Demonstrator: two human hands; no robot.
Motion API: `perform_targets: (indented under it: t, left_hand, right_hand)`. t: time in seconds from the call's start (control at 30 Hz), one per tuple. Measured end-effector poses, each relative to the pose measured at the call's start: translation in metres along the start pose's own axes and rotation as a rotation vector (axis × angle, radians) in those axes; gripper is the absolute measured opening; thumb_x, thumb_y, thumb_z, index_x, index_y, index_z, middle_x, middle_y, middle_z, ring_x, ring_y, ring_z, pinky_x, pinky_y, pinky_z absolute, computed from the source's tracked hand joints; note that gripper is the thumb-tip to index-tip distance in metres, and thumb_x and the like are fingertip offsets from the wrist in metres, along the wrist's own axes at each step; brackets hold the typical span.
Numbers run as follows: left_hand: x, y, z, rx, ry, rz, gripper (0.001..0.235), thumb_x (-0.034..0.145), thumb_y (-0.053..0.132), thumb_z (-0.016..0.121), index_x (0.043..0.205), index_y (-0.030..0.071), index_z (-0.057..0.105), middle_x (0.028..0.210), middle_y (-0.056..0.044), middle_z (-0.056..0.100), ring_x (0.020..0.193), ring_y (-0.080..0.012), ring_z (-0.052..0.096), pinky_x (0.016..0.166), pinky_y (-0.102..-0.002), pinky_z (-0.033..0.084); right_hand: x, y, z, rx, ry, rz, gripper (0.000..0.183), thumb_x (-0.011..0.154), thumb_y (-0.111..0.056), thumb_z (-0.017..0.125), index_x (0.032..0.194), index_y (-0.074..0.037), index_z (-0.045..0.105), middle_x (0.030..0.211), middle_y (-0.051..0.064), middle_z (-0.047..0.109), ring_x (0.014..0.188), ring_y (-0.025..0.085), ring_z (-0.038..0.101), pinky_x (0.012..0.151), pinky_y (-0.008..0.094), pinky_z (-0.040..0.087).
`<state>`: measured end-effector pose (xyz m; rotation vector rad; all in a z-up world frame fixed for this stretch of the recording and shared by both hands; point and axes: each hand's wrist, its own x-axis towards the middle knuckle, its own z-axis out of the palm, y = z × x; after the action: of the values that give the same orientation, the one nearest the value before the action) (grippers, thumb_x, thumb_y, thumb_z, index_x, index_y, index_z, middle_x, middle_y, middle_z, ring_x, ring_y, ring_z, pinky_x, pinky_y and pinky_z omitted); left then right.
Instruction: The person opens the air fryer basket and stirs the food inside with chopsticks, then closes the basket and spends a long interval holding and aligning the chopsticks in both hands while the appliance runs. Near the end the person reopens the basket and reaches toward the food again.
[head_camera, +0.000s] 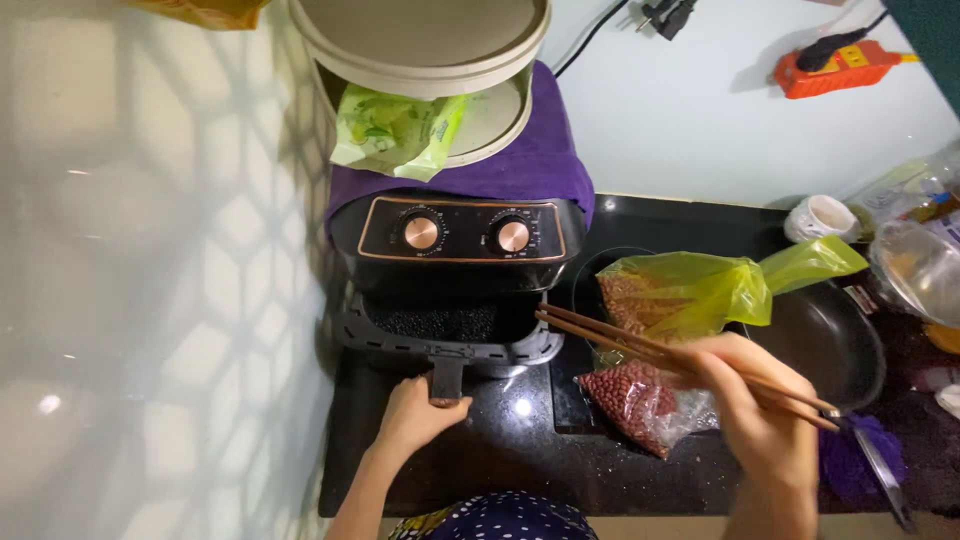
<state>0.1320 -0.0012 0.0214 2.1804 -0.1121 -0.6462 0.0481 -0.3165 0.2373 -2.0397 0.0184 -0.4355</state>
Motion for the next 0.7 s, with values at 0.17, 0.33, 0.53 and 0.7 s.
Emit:
perform_targets:
  t: [0.17, 0.33, 0.53, 0.7]
  left_hand:
    - [0.017, 0.008, -0.01, -0.024, 0.122, 0.125, 0.035, 0.072, 0.036, 0.086, 0.069, 0.007, 0.066, 0.059, -0.006, 0.069, 0.054, -0.0192, 0.069, 0.059, -0.035, 0.056]
    - [0.029, 0.021, -0.016, -0.026, 0.153, 0.131, 0.036, 0.07, 0.039, 0.085, 0.074, 0.005, 0.073, 0.067, -0.011, 0.075, 0.062, -0.0222, 0.075, 0.064, -0.035, 0.059]
    - [0.065, 0.006, -0.005, 0.013, 0.26, 0.147, 0.049, 0.071, 0.045, 0.09, 0.074, -0.001, 0.074, 0.074, -0.015, 0.076, 0.067, -0.024, 0.077, 0.072, -0.032, 0.061]
    - [0.069, 0.02, -0.003, -0.026, 0.239, 0.202, 0.039, 0.073, 0.044, 0.083, 0.075, 0.006, 0.077, 0.072, -0.009, 0.078, 0.066, -0.023, 0.077, 0.069, -0.034, 0.06]
  right_hand:
    - [-0.048, 0.017, -0.052, -0.076, 0.104, 0.107, 0.024, 0.102, -0.003, 0.054, 0.104, 0.007, 0.075, 0.093, 0.015, 0.077, 0.082, 0.019, 0.073, 0.079, 0.033, 0.057]
    - [-0.08, 0.072, -0.053, -0.002, 0.077, 0.362, 0.025, 0.098, -0.007, 0.056, 0.1, 0.008, 0.075, 0.092, 0.016, 0.079, 0.081, 0.023, 0.077, 0.077, 0.036, 0.061]
    - [-0.101, 0.155, 0.0, 0.072, 0.081, 0.58, 0.022, 0.096, -0.014, 0.064, 0.101, 0.003, 0.077, 0.094, 0.012, 0.079, 0.079, 0.02, 0.074, 0.069, 0.034, 0.062]
    - [-0.11, 0.187, 0.025, 0.102, 0.025, 0.622, 0.022, 0.096, -0.016, 0.065, 0.101, 0.002, 0.077, 0.096, 0.009, 0.077, 0.085, 0.016, 0.073, 0.068, 0.034, 0.064]
